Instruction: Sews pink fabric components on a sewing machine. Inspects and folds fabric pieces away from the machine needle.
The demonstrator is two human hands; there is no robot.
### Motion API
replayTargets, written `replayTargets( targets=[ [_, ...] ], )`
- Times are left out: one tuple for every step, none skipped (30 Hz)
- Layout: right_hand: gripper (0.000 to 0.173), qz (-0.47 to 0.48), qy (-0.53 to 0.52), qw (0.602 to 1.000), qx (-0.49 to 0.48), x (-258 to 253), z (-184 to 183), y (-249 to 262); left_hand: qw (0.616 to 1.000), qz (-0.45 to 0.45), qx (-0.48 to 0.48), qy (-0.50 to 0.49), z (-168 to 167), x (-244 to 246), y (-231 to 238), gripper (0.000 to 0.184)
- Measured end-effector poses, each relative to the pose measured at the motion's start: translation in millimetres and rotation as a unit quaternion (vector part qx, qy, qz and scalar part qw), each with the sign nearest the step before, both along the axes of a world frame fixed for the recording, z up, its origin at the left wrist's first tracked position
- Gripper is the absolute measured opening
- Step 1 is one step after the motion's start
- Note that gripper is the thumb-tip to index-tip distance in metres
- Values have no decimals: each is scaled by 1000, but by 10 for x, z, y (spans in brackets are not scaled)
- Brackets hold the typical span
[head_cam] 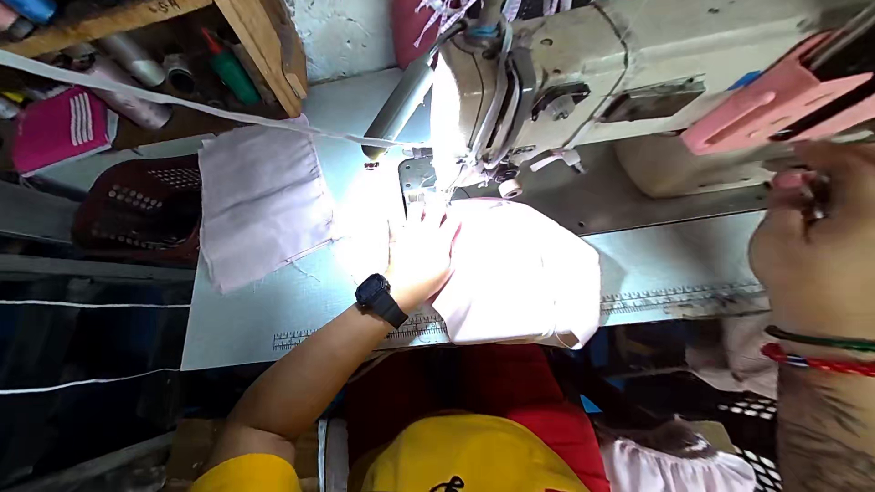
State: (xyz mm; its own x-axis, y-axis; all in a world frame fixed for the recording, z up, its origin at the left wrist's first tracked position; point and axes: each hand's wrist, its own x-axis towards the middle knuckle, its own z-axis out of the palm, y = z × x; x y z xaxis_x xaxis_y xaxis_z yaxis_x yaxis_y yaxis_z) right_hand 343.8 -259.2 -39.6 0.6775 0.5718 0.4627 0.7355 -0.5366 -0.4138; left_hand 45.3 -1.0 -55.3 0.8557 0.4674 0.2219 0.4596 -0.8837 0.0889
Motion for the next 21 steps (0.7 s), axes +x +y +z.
replayTargets(
  targets=[
    [45, -8, -2, 1000, 1, 36, -62, -30, 1000, -1, 1, -4, 7, 1, 3, 40],
    [43, -6, -7, 1000, 6, 17, -123, -31, 1000, -3, -4, -6, 18, -6, 3, 40],
    [42, -7, -10, 1000, 8, -17, -182, -21, 1000, -3, -14, -9, 23, -13, 2, 41],
    [42, -11, -10, 1000, 2, -31, -239, -13, 1000, -1, -14, -4, 21, -7, 10, 43],
    [43, -13, -7, 1000, -7, -32, -274, -8, 1000, 1, -10, -2, 3, 7, 24, 44],
    [44, -15, -4, 1000, -13, -29, -298, -11, 1000, 2, -5, 0, -6, 5, 16, 44],
    [45, -16, -3, 1000, -9, -27, -311, -20, 1000, 1, 0, 3, -3, -3, 4, 43],
    [44, -13, -6, 1000, 2, -26, -307, -31, 1000, -2, 4, 0, 12, -13, -6, 42],
    [42, -5, -8, 1000, 10, -33, -287, -43, 1000, -5, 9, -3, 19, -16, -7, 42],
    [41, 4, -9, 1000, 14, -40, -273, -45, 1000, -7, 11, -5, 17, -9, 4, 42],
    [39, 8, -7, 1000, 14, -45, -271, -43, 1000, -6, 13, -10, -1, 3, 20, 42],
    [38, 5, 2, 1000, 5, -57, -266, -40, 1000, -5, 12, -16, -17, 8, 26, 42],
    [37, -2, 9, 1000, -7, -72, -258, -31, 1000, -5, 11, -20, -28, 6, 32, 41],
    [36, -8, 11, 1000, -12, -84, -245, -20, 1000, -6, 8, -21, -31, 7, 39, 41],
    [37, -11, 7, 1000, -7, -102, -228, -18, 1000, -8, 6, -19, -26, 9, 46, 41],
    [39, -14, 1, 1000, 1, -117, -215, -20, 1000, -8, 6, -16, -19, 14, 50, 42],
    [41, -12, -5, 1000, 9, -116, -219, -26, 1000, -5, 5, -16, -16, 16, 48, 42],
    [43, -5, -10, 1000, 14, -108, -231, -34, 1000, -3, 3, -11, -12, 15, 47, 43],
    [45, 6, -12, 1000, 16, -87, -242, -49, 1000, 0, 1, -4, -8, 16, 48, 46],
    [47, 16, -9, 1000, 13, -44, -256, -85, 1000, 0, -4, -3, -10, 16, 48, 47],
    [49, 26, -4, 1000, 15, 31, -276, -146, 1000, -1, -2, -4, -13, 15, 47, 46]
  ],
)
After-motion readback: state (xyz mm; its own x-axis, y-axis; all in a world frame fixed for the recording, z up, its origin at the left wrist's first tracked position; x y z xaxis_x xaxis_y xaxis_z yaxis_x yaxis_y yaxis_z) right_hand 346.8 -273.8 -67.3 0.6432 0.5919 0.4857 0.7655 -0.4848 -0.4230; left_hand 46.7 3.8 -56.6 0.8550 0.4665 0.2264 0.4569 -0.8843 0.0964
